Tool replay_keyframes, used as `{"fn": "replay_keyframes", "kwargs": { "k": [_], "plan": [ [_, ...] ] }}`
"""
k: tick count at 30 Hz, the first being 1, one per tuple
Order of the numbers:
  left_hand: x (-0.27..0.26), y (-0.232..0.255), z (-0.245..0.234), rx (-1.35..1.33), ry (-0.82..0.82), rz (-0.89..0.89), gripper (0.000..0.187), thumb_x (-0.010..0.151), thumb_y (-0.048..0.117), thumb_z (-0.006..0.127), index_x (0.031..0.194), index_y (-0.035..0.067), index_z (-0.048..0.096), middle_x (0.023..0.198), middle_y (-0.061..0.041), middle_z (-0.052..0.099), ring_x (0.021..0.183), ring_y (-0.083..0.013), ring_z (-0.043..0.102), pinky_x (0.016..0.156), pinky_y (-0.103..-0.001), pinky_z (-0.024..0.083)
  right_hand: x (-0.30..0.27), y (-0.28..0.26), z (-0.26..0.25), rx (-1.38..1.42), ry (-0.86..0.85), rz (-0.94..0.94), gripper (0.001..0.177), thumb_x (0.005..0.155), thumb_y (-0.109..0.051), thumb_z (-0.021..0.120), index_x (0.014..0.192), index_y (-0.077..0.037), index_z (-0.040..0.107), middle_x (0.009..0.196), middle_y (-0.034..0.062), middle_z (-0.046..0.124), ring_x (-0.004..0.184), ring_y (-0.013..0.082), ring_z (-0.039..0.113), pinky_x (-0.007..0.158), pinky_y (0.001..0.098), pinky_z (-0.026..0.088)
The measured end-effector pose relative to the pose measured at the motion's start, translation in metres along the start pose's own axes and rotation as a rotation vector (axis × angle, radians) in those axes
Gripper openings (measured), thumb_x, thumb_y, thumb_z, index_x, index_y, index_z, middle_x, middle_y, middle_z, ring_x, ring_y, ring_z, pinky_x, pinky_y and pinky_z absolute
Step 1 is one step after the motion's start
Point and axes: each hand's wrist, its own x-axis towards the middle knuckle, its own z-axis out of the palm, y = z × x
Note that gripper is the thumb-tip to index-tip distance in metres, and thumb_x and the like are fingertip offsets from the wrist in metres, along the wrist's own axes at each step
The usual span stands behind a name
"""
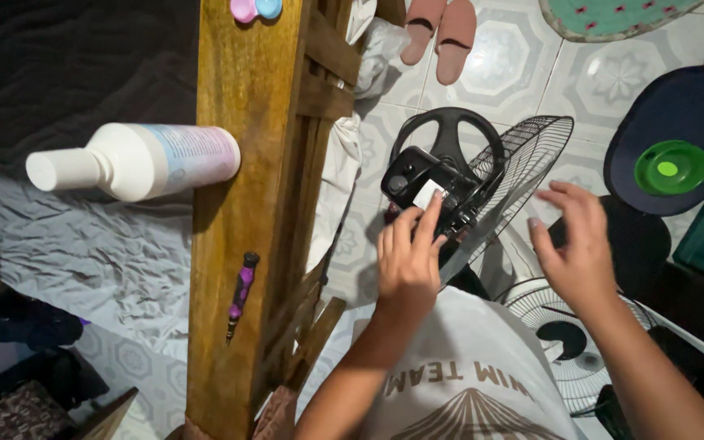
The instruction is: The person disassembles and reassembles a black electric fan by hand. They remove the front grille, detach the fan blades, then reattach the blades and secure the front grille back onto the fan housing.
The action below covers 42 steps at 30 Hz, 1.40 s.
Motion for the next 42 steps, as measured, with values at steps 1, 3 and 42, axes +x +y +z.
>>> {"fn": "replay_keyframes", "kwargs": {
  "k": [1,3,42],
  "plan": [
    [0.0,0.0,0.0,0.0,0.0,-0.008,0.046,0.081,0.008,0.054,0.126,0.005,0.041,0.106,-0.014,0.046,0.095,-0.0286,0.047,0.087,-0.037,0.036,-0.003,-0.001,0.001,0.024,-0.008,-0.001,0.03,0.078,-0.007,0.058,0.107,-0.004,0.051,0.115,0.0159,0.047,0.109,0.0311,0.046,0.092,0.0359,0.038],
    [0.001,0.002,0.0,-0.01,-0.035,-0.052,0.048,0.081,0.009,0.053,0.127,0.005,0.04,0.105,-0.014,0.047,0.093,-0.0287,0.046,0.088,-0.038,0.035,-0.006,-0.002,0.005,0.071,-0.018,-0.013,0.03,0.077,-0.007,0.057,0.106,-0.003,0.052,0.113,0.0147,0.048,0.108,0.03,0.046,0.092,0.0359,0.037],
    [-0.015,-0.014,-0.026,-0.284,-0.2,-0.02,0.075,0.068,0.03,0.068,0.127,0.001,0.033,0.12,-0.022,0.043,0.109,-0.0361,0.045,0.091,-0.042,0.034,0.079,0.099,0.073,-0.304,-0.86,-0.611,0.029,0.065,-0.024,0.057,0.093,-0.029,0.063,0.1,-0.0079,0.059,0.094,0.0163,0.052,0.085,0.03,0.037]
  ]
}}
